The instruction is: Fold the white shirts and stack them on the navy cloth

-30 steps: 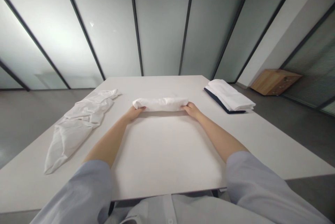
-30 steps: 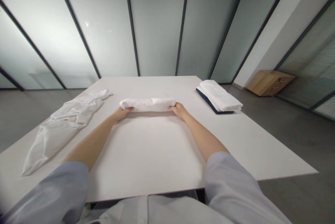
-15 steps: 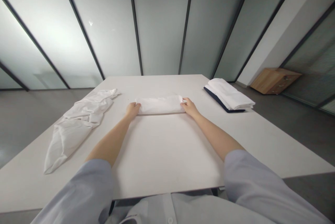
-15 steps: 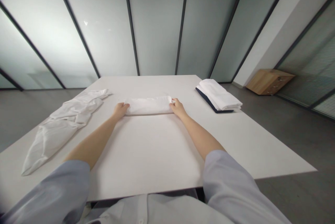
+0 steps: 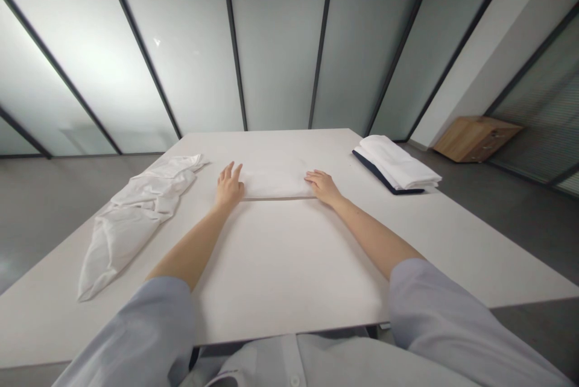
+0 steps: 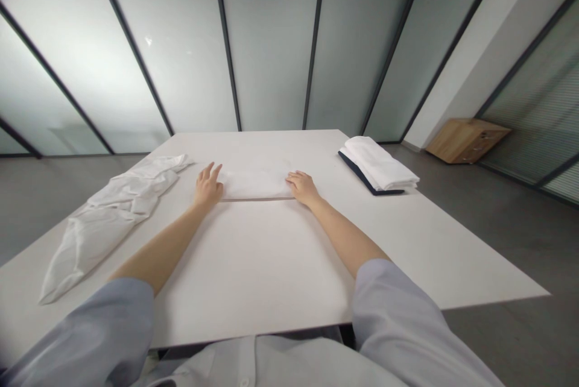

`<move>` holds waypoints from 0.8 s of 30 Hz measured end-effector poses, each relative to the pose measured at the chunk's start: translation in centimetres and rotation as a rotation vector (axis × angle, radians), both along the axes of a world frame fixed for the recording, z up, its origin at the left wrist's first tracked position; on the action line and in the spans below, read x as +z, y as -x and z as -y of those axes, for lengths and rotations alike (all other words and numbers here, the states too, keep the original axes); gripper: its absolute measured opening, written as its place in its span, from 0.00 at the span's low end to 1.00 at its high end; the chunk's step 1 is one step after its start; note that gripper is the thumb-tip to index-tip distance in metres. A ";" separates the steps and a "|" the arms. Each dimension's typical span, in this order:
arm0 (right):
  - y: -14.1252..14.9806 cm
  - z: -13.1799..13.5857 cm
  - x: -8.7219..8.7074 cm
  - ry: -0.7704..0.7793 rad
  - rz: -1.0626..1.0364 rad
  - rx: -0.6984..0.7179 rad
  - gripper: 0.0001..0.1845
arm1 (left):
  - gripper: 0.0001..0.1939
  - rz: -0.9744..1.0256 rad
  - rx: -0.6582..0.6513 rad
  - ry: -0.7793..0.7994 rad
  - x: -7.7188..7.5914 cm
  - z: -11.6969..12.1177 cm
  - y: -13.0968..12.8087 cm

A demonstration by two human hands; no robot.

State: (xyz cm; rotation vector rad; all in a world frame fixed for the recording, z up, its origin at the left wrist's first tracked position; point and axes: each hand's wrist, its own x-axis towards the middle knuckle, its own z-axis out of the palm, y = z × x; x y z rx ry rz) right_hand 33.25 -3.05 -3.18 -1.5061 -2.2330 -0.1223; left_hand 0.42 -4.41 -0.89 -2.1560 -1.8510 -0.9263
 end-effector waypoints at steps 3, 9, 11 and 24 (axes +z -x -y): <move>0.8 0.8 1.3 -0.014 0.047 -0.004 0.20 | 0.28 -0.162 -0.160 -0.024 0.5 0.5 -1.6; 3.4 0.8 3.4 0.057 0.209 0.043 0.28 | 0.29 -0.261 -0.190 0.266 0.2 -0.4 -4.6; 4.1 0.2 3.4 0.167 0.257 0.012 0.30 | 0.30 -0.264 -0.174 0.341 0.0 -0.8 -4.9; 6.6 -0.3 4.8 0.392 0.270 -0.129 0.30 | 0.31 -0.341 -0.177 0.380 -0.7 -1.1 -4.7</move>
